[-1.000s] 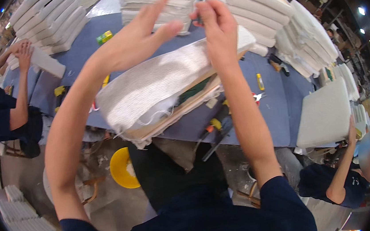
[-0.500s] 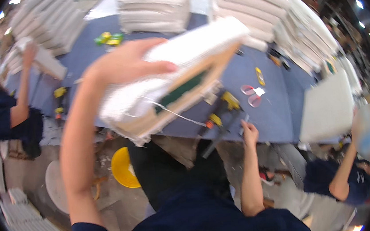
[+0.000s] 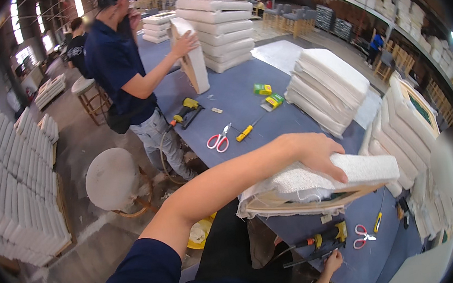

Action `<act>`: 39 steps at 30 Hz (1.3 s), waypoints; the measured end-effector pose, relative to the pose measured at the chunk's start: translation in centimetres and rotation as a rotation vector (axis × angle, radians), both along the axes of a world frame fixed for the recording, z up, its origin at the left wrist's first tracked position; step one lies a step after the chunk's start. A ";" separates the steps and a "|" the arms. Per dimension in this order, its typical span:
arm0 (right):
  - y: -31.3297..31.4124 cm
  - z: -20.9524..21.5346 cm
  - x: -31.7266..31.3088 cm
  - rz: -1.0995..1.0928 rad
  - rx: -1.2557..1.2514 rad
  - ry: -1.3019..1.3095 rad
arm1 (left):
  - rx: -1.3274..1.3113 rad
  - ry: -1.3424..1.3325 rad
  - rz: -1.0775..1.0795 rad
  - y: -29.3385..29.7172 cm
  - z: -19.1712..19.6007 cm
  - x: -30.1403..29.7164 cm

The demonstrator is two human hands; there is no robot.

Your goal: The person wraps a white fabric cover around a foam cushion and uses a staple gun to secure the fabric to the wooden base. They repeatedly flip the cushion, pull the fabric taut, and apply staples along the edges. Other workers are visible in the background performing similar tasks.

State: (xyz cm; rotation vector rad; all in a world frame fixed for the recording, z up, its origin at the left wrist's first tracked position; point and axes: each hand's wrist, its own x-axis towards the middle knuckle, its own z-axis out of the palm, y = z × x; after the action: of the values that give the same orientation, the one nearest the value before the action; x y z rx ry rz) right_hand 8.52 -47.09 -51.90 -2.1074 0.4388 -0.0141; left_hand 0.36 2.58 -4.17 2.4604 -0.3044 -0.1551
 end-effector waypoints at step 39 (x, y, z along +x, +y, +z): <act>-1.5 3.0 -0.3 0.030 0.247 -0.017 | -0.054 0.002 0.034 0.1 0.5 -0.7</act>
State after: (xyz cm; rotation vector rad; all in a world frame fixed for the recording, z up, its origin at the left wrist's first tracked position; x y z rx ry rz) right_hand 8.25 -48.63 -48.87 -1.8691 0.3785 0.0373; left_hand -0.36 2.69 -3.66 2.4106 -0.2629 -0.1332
